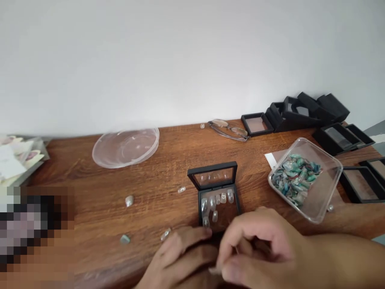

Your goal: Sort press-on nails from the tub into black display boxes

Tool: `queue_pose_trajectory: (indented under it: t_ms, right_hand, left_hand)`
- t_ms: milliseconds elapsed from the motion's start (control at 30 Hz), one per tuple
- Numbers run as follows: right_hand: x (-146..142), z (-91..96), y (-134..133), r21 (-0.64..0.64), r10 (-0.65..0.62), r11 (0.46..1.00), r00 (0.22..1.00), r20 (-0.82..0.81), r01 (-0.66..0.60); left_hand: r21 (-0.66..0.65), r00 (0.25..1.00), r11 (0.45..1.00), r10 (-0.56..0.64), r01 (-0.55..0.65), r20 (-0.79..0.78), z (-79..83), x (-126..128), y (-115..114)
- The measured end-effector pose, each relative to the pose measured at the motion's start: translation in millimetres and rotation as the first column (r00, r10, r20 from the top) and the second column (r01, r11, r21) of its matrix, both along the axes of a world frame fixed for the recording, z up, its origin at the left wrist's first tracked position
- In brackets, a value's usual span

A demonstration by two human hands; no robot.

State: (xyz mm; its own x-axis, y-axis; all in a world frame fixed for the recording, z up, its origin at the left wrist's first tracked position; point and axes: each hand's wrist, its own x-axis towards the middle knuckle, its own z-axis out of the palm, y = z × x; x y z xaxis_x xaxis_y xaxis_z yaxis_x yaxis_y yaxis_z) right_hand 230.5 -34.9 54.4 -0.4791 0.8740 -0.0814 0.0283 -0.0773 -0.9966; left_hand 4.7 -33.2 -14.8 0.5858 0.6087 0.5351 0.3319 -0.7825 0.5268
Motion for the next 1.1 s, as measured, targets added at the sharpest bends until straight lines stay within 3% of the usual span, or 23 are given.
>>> queue_pose_trajectory:
  t_ms: [67, 133, 300, 467, 767, 900, 1100]
  right_hand:
    - [-6, -13.8, 1, 0.194, -0.086, 0.981, 0.954, 0.288, 0.03]
    - [-5, -22.8, 3, 0.322, -0.16, 0.947, 0.862, 0.481, -0.004]
    - [4, -20.7, 10, 0.282, -0.145, 0.957, 0.724, 0.675, -0.071]
    - [5, -13.7, 15, 0.153, -0.054, 0.984, 0.678, 0.733, -0.087]
    - [3, -15.7, 17, -0.035, 0.087, 0.996, 0.726, 0.682, -0.086]
    - [4, -17.6, 20, 0.025, 0.043, 0.996, 0.712, 0.701, -0.085]
    - [9, -22.4, 18, 0.184, -0.016, 0.966, 0.668, 0.744, -0.182]
  left_hand:
    - [0.039, 0.991, 0.993, 0.111, -0.109, -0.076, 11.5, 3, 7]
    - [0.07, 0.978, 0.99, 0.136, -0.126, -0.156, 19.3, 1, 17]
    - [0.07, 0.972, 0.994, 0.098, -0.085, -0.214, 19.1, -7, 29]
    - [0.067, 0.968, 0.996, 0.07, -0.055, -0.241, 18.7, -4, 24]
    - [0.045, 0.965, 0.998, 0.05, -0.04, -0.259, 20.2, -8, 30]
    - [0.055, 0.965, 0.998, 0.053, -0.04, -0.257, 18.4, -7, 28]
    - [0.063, 0.967, 0.997, 0.058, -0.043, -0.249, 16.4, -8, 27]
